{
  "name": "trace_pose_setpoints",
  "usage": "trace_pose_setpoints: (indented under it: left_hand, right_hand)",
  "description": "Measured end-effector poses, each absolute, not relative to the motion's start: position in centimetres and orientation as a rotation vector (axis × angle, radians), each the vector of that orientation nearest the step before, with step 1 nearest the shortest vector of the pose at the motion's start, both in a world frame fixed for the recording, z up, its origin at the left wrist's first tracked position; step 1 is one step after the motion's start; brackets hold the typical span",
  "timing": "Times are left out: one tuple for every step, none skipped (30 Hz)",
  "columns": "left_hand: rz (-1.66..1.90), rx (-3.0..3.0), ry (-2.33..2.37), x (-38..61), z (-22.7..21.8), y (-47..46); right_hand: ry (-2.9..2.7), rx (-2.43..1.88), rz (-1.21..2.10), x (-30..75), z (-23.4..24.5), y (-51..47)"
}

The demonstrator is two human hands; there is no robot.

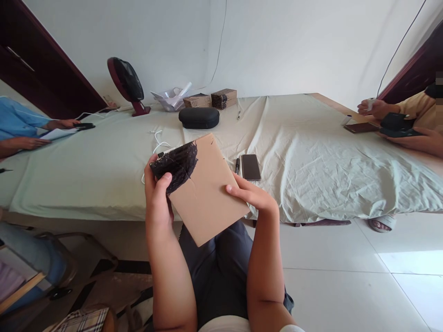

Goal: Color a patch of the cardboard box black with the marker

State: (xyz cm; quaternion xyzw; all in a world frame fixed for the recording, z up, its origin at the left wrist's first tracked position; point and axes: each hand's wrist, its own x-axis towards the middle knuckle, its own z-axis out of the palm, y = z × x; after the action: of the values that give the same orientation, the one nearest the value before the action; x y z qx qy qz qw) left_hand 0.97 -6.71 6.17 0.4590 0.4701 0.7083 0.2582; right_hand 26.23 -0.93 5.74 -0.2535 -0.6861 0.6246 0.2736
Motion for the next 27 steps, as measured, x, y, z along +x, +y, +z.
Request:
trace_pose_setpoints:
  left_hand:
    - [1.945,1.288,1.280,1.0,6.3,-6.8]
    - [1.978,1.332,1.281,1.0,6.4,-6.9]
    - [2.008,1.375,1.281,1.1,6.5,-7.0]
    - [2.032,1.412,1.284,1.1,6.6,-7.0]
    - [2.046,1.441,1.288,1.1,6.6,-7.1]
    - [2.050,1.464,1.291,1.1,6.6,-7.1]
    - [2.049,1.481,1.292,1.0,6.6,-7.1]
    - [2.051,1.491,1.288,0.9,6.5,-7.0]
    - [2.067,1.488,1.278,0.7,6.3,-6.8]
    - [2.088,1.471,1.265,0.5,6.2,-6.7]
    - [2.103,1.438,1.256,0.3,6.0,-6.5]
    - [2.105,1.390,1.247,0.1,5.9,-6.3]
    - [2.092,1.335,1.237,-0.1,5.8,-6.2]
    - [2.066,1.290,1.222,-0.4,5.8,-6.1]
    - [2.030,1.263,1.201,-0.5,5.8,-6.1]
    - [1.993,1.257,1.177,-0.7,5.9,-6.2]
    - [1.961,1.269,1.155,-0.9,5.9,-6.3]
    - [1.933,1.293,1.146,-1.0,6.0,-6.4]
    - [1.912,1.321,1.153,-1.1,6.1,-6.6]
    - [1.892,1.346,1.171,-1.3,6.2,-6.8]
    - [1.872,1.365,1.196,-1.4,6.3,-7.0]
    - [1.853,1.382,1.223,-1.6,6.4,-7.2]
    - [1.833,1.398,1.250,-1.8,6.4,-7.3]
    - [1.814,1.414,1.277,-1.9,6.5,-7.4]
    - [1.797,1.430,1.306,-2.1,6.5,-7.5]
    - [1.779,1.448,1.339,-2.2,6.4,-7.5]
    - [1.766,1.463,1.373,-2.4,6.3,-7.4]
  right_hand:
    - [-1.855,-0.685,1.671,26.2,5.7,-0.8]
    - [-1.867,-0.690,1.662,26.2,5.6,-0.7]
    - [-1.881,-0.701,1.650,26.1,5.4,-0.6]
    - [-1.897,-0.716,1.634,26.0,5.2,-0.4]
    - [-1.913,-0.739,1.608,26.0,5.0,-0.2]
    - [-1.931,-0.768,1.572,25.9,4.7,-0.1]
    - [-1.948,-0.794,1.530,25.8,4.4,0.2]
    - [-1.962,-0.810,1.486,25.8,4.0,0.4]
    - [-1.974,-0.813,1.442,25.8,3.7,0.6]
    - [-1.984,-0.806,1.399,25.8,3.3,0.9]
    - [-1.995,-0.794,1.360,25.8,3.0,1.1]
    - [-2.006,-0.781,1.327,25.8,2.7,1.4]
    - [-2.019,-0.769,1.299,25.8,2.3,1.7]
    - [-2.034,-0.761,1.274,25.8,2.0,1.9]
    - [-2.051,-0.755,1.253,25.7,1.6,2.2]
    - [-2.068,-0.750,1.237,25.7,1.2,2.5]
    - [-2.083,-0.741,1.233,25.5,0.8,2.8]
    - [-2.093,-0.727,1.238,25.3,0.5,3.1]
    - [-2.096,-0.711,1.250,25.1,0.1,3.3]
    - [-2.096,-0.693,1.264,24.8,-0.2,3.6]
    - [-2.094,-0.675,1.272,24.5,-0.4,3.7]
    - [-2.094,-0.660,1.264,24.2,-0.6,3.9]
    - [-2.100,-0.651,1.238,23.9,-0.6,4.0]
    - [-2.107,-0.652,1.201,23.7,-0.6,4.0]
    - [-2.111,-0.658,1.165,23.5,-0.5,4.0]
    - [-2.109,-0.669,1.136,23.4,-0.4,3.9]
    - [-2.103,-0.685,1.114,23.3,-0.2,3.8]
